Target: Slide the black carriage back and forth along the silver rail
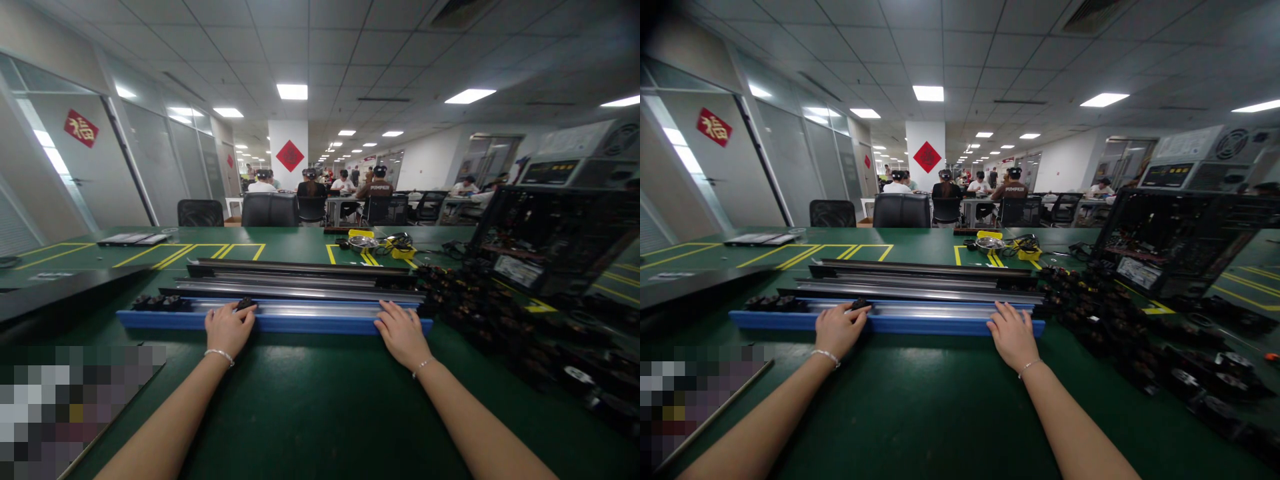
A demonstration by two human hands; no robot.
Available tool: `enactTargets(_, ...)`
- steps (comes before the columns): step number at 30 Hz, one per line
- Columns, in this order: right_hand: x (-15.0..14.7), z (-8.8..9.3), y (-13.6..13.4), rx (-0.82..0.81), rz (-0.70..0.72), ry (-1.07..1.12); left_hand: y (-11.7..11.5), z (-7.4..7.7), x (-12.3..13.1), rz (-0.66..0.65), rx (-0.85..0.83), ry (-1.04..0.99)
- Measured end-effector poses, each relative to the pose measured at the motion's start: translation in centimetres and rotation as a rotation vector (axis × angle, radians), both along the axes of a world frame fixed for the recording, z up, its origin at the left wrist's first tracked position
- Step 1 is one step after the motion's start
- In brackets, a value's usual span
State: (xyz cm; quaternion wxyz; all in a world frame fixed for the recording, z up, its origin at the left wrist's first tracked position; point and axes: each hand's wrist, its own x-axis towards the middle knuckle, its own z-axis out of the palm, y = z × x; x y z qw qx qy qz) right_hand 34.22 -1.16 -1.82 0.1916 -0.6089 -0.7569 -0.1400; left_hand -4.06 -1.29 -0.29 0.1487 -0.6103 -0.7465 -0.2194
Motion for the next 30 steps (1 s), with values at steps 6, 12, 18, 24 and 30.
enactTargets(6, 0.08, -0.1, 0.06, 0.004, 0.005, 0.003, -0.13, 0.25, 0.21, -0.002, -0.021, -0.012)
enactTargets(12, 0.1, -0.01, 0.02, 0.001, 0.005, -0.004, -0.03, 0.16, 0.27, -0.015, -0.027, -0.033)
enactTargets(18, 0.11, 0.03, -0.01, -0.008, 0.0, -0.006, 0.05, 0.0, 0.32, -0.033, -0.036, -0.054)
enactTargets(24, 0.15, -0.03, 0.02, 0.005, 0.003, -0.014, 0.08, -0.03, 0.43, -0.041, -0.044, -0.039)
enactTargets(30, 0.16, -0.13, 0.08, 0.02, 0.005, -0.015, -0.03, 0.0, 0.75, -0.049, -0.036, -0.05)
